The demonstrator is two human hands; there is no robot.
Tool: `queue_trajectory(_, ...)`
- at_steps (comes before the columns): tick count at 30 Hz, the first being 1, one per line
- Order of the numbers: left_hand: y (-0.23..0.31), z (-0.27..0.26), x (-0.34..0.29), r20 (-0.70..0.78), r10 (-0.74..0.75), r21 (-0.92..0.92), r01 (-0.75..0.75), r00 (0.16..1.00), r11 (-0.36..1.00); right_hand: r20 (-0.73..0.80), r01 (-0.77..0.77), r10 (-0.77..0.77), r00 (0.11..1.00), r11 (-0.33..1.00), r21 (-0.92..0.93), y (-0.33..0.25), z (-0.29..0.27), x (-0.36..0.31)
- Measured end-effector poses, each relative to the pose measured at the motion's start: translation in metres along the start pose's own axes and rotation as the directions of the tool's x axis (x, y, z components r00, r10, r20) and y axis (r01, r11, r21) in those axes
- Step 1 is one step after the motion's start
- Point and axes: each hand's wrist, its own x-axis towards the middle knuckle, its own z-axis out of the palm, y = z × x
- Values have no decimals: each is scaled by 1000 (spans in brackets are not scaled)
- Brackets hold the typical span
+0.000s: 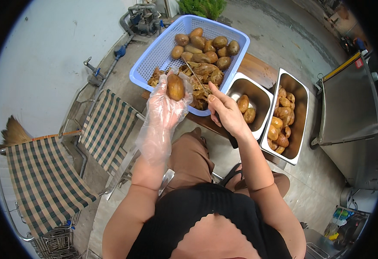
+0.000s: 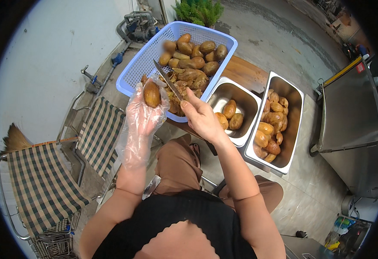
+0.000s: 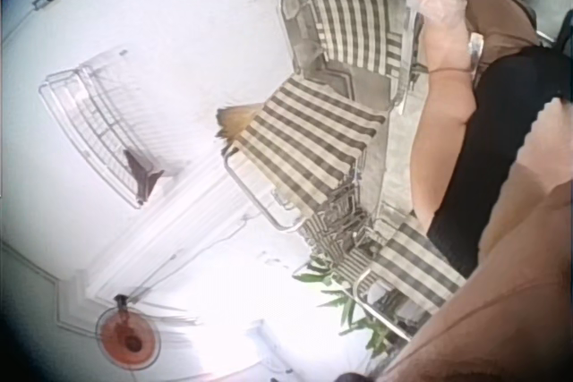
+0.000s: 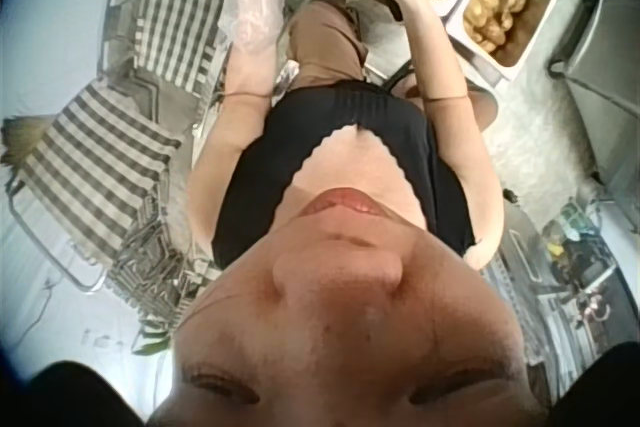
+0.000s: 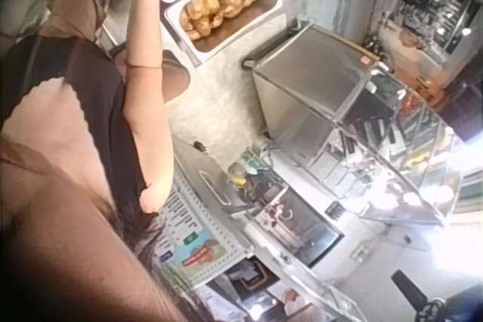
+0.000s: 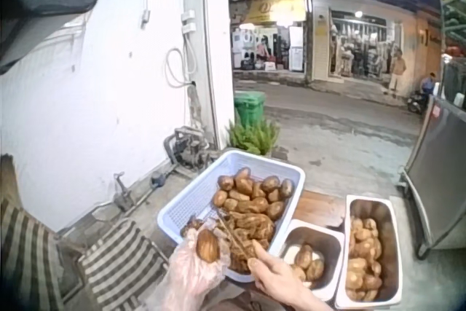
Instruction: The person sits and peels brown-skinned fruits one by one using a knife. They hold each fruit in a gloved left hand, remove the skin with the knife, and place the peeled fruit into a metal tray while discarding the peels into a blue basket.
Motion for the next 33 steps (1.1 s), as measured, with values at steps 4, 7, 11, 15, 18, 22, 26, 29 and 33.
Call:
queue_trajectory(4, -8, 0, 2, -61, 32, 45, -30, 998, 999, 36, 235, -232, 972, 965, -116, 3, 20, -1)
queue_trajectory(7, -10, -12, 1, 31, 25, 145, -29, 999, 989, 118, 467, -460, 880, 794, -389, 5, 29, -1)
queue_trajectory(11, -7, -14, -3, 127, 45, 182, -68, 991, 981, 83, 502, -525, 847, 740, -447, 3, 42, 0)
queue_trajectory(15, -11, -10, -4, 125, 54, 162, -74, 991, 984, 56, 498, -534, 843, 739, -454, 5, 40, 0)
queue_trajectory(18, -12, -10, -5, 117, 52, 150, -70, 992, 986, 55, 504, -541, 839, 737, -450, 6, 39, 0)
queue_trajectory(22, -11, -6, -9, 122, 52, 161, -72, 991, 984, 70, 489, -511, 857, 762, -425, 4, 41, -1)
queue_trajectory(26, -15, -12, -3, 57, 44, 115, -51, 997, 992, 50, 470, -496, 867, 780, -414, 4, 37, -3)
queue_trajectory(29, -16, -10, -2, -44, 81, 99, -76, 996, 992, 34, 484, -498, 867, 821, -303, 8, 36, -2)
queue_trajectory(33, -13, 6, -10, -10, 57, 192, -54, 998, 980, 32, 422, -425, 904, 882, -211, 7, 32, -8)
